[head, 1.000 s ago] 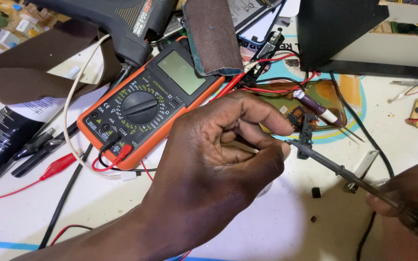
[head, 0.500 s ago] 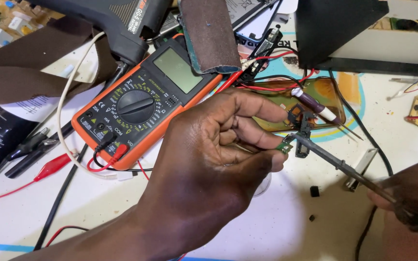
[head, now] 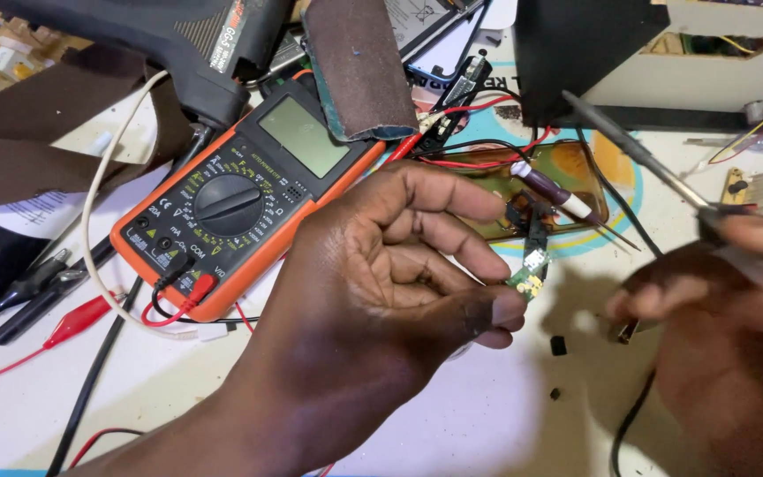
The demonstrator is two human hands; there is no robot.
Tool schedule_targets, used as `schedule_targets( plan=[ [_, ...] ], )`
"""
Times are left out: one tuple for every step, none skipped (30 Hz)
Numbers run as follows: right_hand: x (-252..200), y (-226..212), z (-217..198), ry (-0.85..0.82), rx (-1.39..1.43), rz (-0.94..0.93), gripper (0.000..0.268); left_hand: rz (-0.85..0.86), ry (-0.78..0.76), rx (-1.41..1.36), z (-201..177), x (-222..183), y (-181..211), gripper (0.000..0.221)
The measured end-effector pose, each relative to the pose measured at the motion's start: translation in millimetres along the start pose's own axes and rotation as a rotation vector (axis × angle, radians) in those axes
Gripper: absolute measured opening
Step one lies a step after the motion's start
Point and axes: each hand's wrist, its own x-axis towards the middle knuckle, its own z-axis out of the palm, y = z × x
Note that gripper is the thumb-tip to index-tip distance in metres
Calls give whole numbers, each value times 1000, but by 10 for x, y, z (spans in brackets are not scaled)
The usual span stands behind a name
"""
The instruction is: Soldering electronic components onto a printed circuit board using a soldering iron and solder wire on a repair workbench.
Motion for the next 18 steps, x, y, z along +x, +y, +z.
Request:
schedule_targets(
  plan=[
    [68,-147,291,31,-64,61,58,7,-40,-69,-8,1,-25,47],
    [135,-293,578,63,-129,122,56,15,-82,-138,-13,3,-53,48],
    [180,-381,695,68,-132,119,56,13,-88,-137,-6,2,-48,48],
    [228,-469,813,75,-336,78,51,-7,-83,-117,0,3,-41,47],
    [278,-557,932,83,-538,39,46,-27,-79,-97,5,5,-33,46],
    [271,-533,920,87,-540,38,46,-29,-84,-96,10,0,-35,46],
    [263,-508,908,79,-550,-23,45,-8,-75,-38,14,-3,-37,44],
    [253,-480,899,71,-558,-84,43,12,-66,21,15,-8,-40,43],
    [261,-490,891,76,-560,-84,43,11,-70,23,6,-8,-58,43],
    [272,-500,883,63,-548,-55,44,70,-99,80,-3,-10,-75,43],
    [281,-509,875,51,-535,-25,45,129,-127,137,-13,-12,-92,44],
    [287,-501,881,54,-535,-25,45,128,-129,138,-10,-12,-95,44],
    [292,-493,889,43,-564,-90,46,146,-130,160,-8,-11,-99,43],
    [296,-484,896,32,-593,-155,46,164,-129,181,-7,-13,-103,43],
    [269,-462,865,35,-593,-154,46,162,-131,183,-16,-22,-90,43],
    [245,-442,834,43,-619,-74,39,224,-158,310,-26,-32,-74,41],
    [220,-421,804,53,-643,5,32,285,-184,437,-36,-41,-58,40],
    [236,-445,826,54,-643,7,32,284,-185,438,-37,-46,-56,40]
  ],
)
